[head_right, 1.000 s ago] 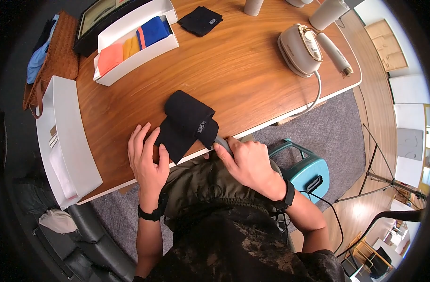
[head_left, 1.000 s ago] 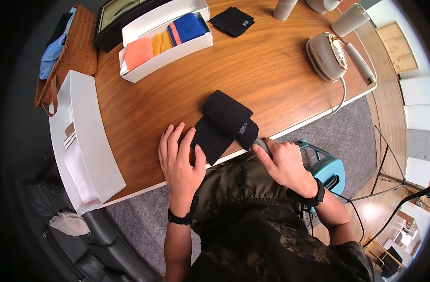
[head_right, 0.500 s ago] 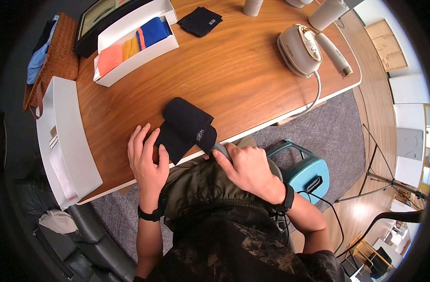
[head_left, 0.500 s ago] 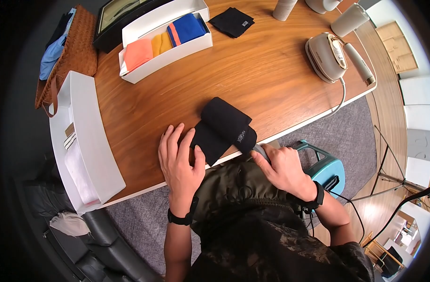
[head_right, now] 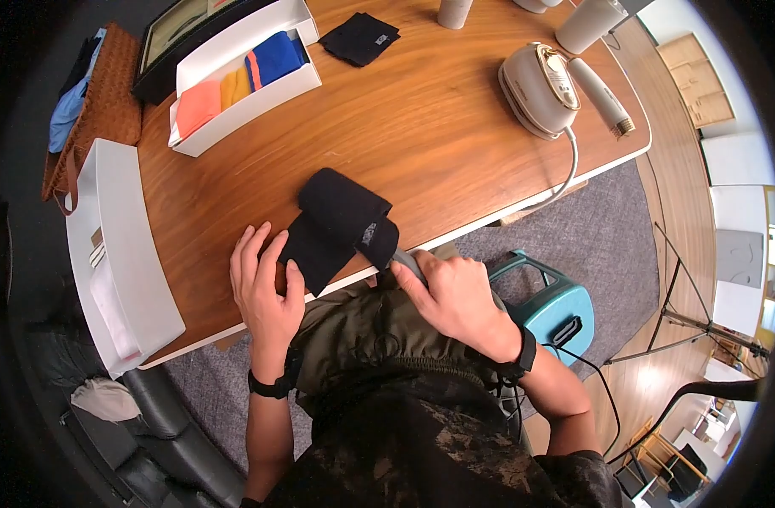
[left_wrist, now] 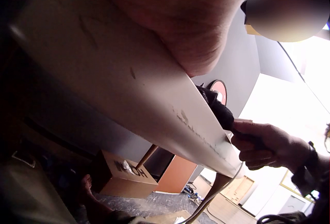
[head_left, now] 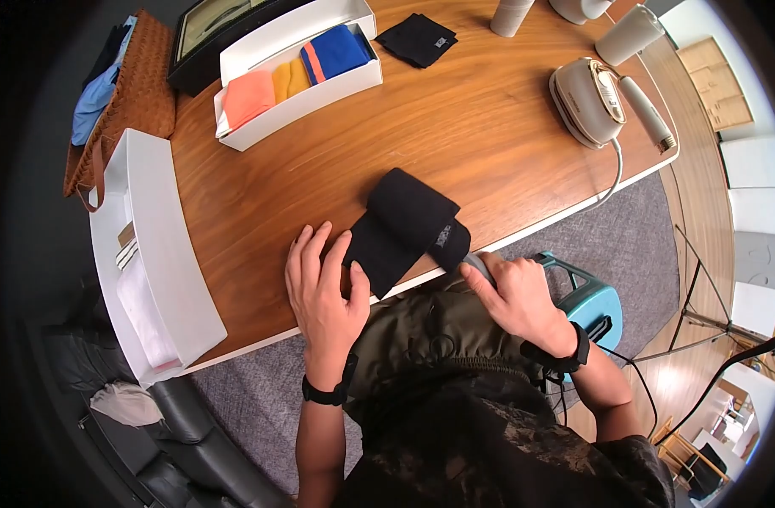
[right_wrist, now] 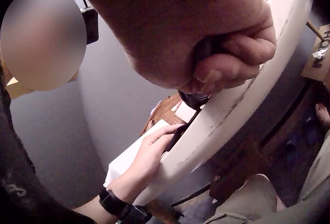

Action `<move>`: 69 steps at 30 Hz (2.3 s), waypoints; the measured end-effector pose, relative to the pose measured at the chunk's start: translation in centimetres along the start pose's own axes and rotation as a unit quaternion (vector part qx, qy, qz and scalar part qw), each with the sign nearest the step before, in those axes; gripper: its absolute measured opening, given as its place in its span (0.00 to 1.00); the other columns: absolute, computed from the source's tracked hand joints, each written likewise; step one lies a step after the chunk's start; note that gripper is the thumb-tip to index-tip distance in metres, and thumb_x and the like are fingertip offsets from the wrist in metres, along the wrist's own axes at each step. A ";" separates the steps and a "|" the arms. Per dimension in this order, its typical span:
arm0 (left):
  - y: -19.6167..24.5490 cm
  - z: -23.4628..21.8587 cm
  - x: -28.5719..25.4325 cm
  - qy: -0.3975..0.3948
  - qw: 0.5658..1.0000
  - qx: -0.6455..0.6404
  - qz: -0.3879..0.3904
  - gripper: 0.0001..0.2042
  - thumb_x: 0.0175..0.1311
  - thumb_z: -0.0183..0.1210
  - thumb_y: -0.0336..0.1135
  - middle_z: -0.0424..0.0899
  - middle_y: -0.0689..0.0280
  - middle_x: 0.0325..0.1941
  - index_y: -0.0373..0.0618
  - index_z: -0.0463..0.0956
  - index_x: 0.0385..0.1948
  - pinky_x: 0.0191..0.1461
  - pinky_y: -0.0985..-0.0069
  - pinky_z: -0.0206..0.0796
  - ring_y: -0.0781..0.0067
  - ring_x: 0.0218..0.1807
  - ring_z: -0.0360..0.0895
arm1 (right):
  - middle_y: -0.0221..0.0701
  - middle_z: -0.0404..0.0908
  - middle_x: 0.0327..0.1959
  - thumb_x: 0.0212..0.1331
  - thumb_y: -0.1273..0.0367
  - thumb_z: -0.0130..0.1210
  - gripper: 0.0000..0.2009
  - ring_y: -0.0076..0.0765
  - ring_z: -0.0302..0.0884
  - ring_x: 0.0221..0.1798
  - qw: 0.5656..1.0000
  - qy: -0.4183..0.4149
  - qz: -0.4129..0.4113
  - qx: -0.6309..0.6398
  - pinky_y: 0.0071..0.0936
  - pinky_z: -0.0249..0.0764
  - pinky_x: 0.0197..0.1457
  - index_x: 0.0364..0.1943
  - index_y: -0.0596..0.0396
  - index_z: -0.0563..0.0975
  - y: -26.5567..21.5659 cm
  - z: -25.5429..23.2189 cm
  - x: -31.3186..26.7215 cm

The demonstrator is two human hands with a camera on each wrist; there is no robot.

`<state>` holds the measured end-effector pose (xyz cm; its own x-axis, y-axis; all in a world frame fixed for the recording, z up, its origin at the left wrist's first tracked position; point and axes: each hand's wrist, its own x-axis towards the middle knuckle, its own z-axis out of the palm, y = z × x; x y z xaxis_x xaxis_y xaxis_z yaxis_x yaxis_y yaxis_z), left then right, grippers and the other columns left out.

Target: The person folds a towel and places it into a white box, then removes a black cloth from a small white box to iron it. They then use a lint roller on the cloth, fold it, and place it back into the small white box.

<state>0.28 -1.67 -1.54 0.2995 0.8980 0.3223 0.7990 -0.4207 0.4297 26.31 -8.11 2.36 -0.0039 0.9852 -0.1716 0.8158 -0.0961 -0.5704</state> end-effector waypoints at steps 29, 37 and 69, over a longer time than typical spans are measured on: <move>-0.1 0.1 -0.1 0.003 1.000 0.000 0.001 0.19 0.64 0.59 0.30 0.78 0.57 0.70 0.42 0.82 0.57 0.75 0.49 0.60 0.46 0.74 0.69 | 0.45 0.77 0.15 0.74 0.54 0.56 0.19 0.56 0.81 0.21 1.000 0.012 -0.023 0.002 0.46 0.77 0.27 0.39 0.58 0.85 0.1 0.9 -0.1; 0.0 0.0 0.0 0.005 1.000 0.000 0.000 0.19 0.64 0.59 0.30 0.78 0.58 0.69 0.42 0.82 0.57 0.75 0.50 0.60 0.46 0.73 0.69 | 0.45 0.77 0.15 0.74 0.55 0.56 0.19 0.56 0.80 0.21 1.000 0.016 -0.020 0.013 0.46 0.76 0.27 0.38 0.58 0.85 0.0 1.0 -0.2; 0.0 -0.1 0.2 -0.003 1.000 -0.010 -0.003 0.19 0.63 0.60 0.32 0.77 0.58 0.69 0.44 0.82 0.56 0.75 0.49 0.60 0.46 0.73 0.68 | 0.50 0.77 0.17 0.73 0.53 0.56 0.24 0.62 0.78 0.23 1.000 -0.013 -0.002 0.024 0.51 0.75 0.29 0.26 0.61 0.82 -0.8 0.9 -0.4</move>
<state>0.23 -1.54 -1.38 0.2990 0.9009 0.3145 0.7901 -0.4186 0.4478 25.15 -8.55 2.15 -0.0222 0.9815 -0.1904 0.7871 -0.1003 -0.6087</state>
